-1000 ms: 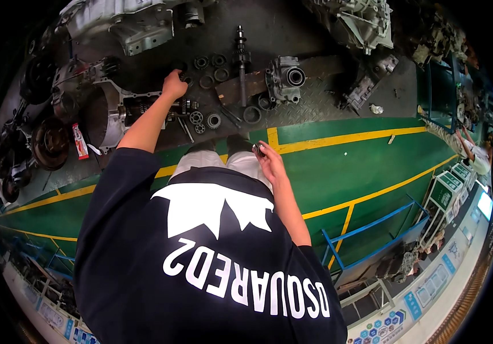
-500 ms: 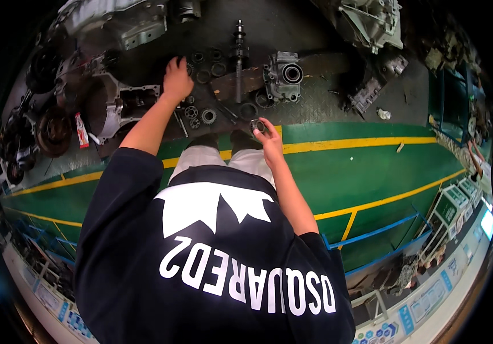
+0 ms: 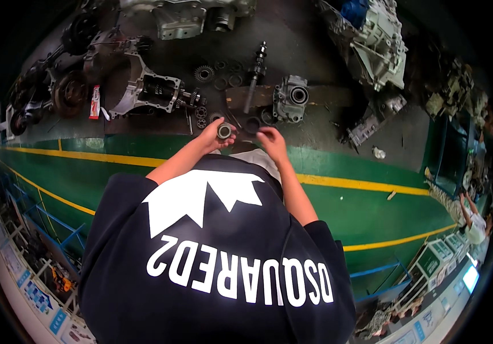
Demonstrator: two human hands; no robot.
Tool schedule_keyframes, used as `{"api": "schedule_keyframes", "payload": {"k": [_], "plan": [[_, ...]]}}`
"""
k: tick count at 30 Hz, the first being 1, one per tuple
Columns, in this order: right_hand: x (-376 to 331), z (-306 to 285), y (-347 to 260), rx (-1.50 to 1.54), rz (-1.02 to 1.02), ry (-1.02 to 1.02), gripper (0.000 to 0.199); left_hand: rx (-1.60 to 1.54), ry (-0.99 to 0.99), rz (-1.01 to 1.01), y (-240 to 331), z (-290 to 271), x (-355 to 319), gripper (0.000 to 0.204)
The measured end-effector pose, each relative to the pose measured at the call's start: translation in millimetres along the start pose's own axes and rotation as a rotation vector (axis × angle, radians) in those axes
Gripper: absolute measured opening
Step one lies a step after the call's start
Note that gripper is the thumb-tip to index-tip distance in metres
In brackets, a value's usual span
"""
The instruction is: The person fits transmission gears and synchronizer components together by hand, rotating and assembling the parts.
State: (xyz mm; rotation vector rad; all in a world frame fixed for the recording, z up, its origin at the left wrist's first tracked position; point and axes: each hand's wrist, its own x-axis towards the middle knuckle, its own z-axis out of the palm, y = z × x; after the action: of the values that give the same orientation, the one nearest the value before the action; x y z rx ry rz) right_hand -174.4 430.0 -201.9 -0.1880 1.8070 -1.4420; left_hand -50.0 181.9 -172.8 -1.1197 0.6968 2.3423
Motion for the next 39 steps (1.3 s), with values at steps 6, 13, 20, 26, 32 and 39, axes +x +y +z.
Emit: {"api": "schedule_keyframes", "payload": {"k": [6, 13, 20, 26, 32, 39], "plan": [[40.8, -27.7, 48.0, 0.759, 0.589, 0.31, 0.027, -0.077, 0.261, 0.109, -5.7, -30.3, -39.4, 0.06], [72.1, -12.0, 72.9, 1.045, 0.482, 0.436, 0.019, -0.111, 0.277, 0.1, -2.3, -34.2, -64.9, 0.058], [54.5, 9.3, 66.4, 1.166, 0.4, 0.221, 0.018, -0.094, 0.336, 0.112, 14.0, -39.5, -66.4, 0.057], [56.0, 13.6, 61.5, 0.838, 0.393, 0.078, 0.013, -0.022, 0.304, 0.113, 28.9, -39.0, -62.9, 0.055], [44.3, 25.1, 33.0, -0.604, -0.287, 0.285, 0.03, -0.014, 0.343, 0.109, 26.8, -46.6, -60.1, 0.055], [43.5, 12.4, 18.0, -1.153, -0.271, 0.232, 0.027, -0.042, 0.304, 0.075, 26.7, -48.9, -60.1, 0.056]]}}
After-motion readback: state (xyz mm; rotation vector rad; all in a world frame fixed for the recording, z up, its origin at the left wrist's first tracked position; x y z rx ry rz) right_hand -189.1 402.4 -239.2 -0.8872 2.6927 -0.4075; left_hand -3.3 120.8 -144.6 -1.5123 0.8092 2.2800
